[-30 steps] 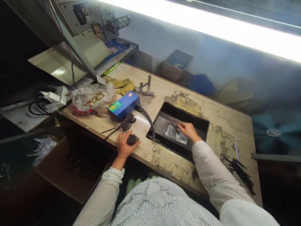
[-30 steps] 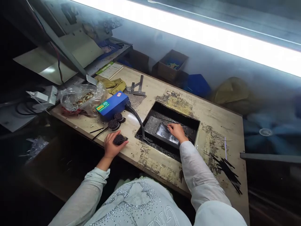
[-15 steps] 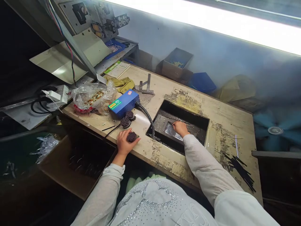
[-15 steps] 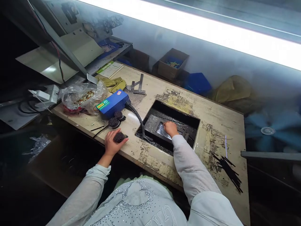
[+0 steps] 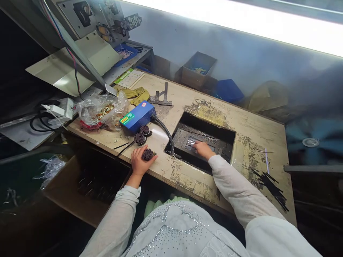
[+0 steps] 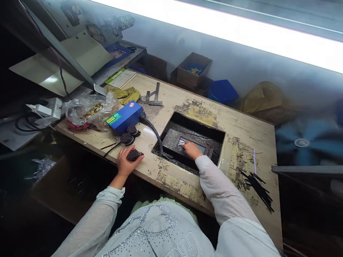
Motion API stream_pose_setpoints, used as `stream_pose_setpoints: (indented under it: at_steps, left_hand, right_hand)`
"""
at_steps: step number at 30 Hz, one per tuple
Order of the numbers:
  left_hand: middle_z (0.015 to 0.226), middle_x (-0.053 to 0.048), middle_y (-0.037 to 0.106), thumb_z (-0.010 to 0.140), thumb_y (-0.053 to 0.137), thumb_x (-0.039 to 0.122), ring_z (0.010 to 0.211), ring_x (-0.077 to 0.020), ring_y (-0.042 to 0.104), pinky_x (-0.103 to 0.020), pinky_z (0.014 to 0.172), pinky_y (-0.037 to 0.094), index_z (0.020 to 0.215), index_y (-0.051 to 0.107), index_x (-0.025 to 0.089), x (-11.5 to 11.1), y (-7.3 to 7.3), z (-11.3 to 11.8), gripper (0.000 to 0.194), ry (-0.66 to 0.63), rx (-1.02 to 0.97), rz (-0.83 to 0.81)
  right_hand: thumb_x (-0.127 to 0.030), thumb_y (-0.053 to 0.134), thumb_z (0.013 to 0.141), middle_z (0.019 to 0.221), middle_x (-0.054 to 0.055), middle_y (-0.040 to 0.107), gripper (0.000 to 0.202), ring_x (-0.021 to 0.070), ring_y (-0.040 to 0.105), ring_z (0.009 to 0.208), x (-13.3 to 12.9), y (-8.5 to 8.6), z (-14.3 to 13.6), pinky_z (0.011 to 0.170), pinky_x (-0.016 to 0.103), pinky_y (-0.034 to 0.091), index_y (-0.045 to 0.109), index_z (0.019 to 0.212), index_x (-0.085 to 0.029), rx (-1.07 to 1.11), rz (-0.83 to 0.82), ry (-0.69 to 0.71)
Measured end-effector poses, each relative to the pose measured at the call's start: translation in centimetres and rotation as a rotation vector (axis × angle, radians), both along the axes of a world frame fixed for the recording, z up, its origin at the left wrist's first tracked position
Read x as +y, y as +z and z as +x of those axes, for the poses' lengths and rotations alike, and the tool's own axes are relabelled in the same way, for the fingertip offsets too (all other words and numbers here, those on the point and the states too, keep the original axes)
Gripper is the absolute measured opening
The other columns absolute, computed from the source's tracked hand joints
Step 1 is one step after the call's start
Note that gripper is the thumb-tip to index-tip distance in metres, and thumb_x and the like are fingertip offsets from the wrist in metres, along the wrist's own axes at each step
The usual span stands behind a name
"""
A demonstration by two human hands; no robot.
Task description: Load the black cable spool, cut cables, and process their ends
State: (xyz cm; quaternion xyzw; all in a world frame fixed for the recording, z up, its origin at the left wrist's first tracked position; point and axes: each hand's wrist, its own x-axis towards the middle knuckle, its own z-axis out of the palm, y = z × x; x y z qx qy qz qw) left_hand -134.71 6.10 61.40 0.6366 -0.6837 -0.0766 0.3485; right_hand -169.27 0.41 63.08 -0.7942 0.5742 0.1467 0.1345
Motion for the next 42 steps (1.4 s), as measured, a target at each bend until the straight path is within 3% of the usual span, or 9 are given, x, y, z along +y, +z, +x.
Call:
stream_pose_setpoints:
  at_steps: [7,16,29,42]
  left_hand:
    - [0.102,-0.011,0.068,0.072,0.067,0.061,0.096,-0.0298,0.059,-0.042,0.090,0.044,0.114,0.062,0.017,0.0,-0.1,0.0,0.061,-0.004,-0.019,-0.047]
    - [0.103,-0.010,0.069,0.072,0.068,0.060,0.097,-0.0299,0.059,-0.042,0.089,0.044,0.115,0.062,0.019,0.0,-0.3,0.1,0.060,-0.004,-0.027,-0.046]
    - [0.102,-0.011,0.068,0.071,0.068,0.060,0.095,-0.0296,0.059,-0.042,0.089,0.045,0.114,0.062,0.018,0.0,-0.2,0.0,0.060,0.001,-0.025,-0.023]
    - [0.102,-0.011,0.068,0.072,0.068,0.060,0.097,-0.0301,0.059,-0.042,0.090,0.044,0.115,0.061,0.018,0.0,-0.1,-0.1,0.061,0.004,-0.026,-0.024]
  right_hand:
    - [-0.025,0.041,0.095,0.105,0.012,0.068,0.034,0.0233,0.065,0.099,-0.3,1.6,-1.4,0.083,0.029,0.045,0.067,0.117,-0.020,0.027,-0.067,-0.072]
    - [-0.022,0.037,0.095,0.109,0.016,0.067,0.036,0.0267,0.066,0.097,-2.4,-0.2,1.2,0.081,0.033,0.048,0.067,0.112,-0.015,0.102,-0.079,-0.133]
    - [-0.013,0.038,0.093,0.112,0.017,0.067,0.037,0.0242,0.066,0.101,-2.6,-1.4,1.1,0.085,0.030,0.047,0.067,0.116,-0.014,0.140,0.017,-0.054]
    - [-0.011,0.044,0.091,0.113,0.015,0.067,0.034,0.0234,0.066,0.099,-2.2,-0.4,0.7,0.085,0.030,0.047,0.069,0.114,-0.017,0.094,0.088,0.115]
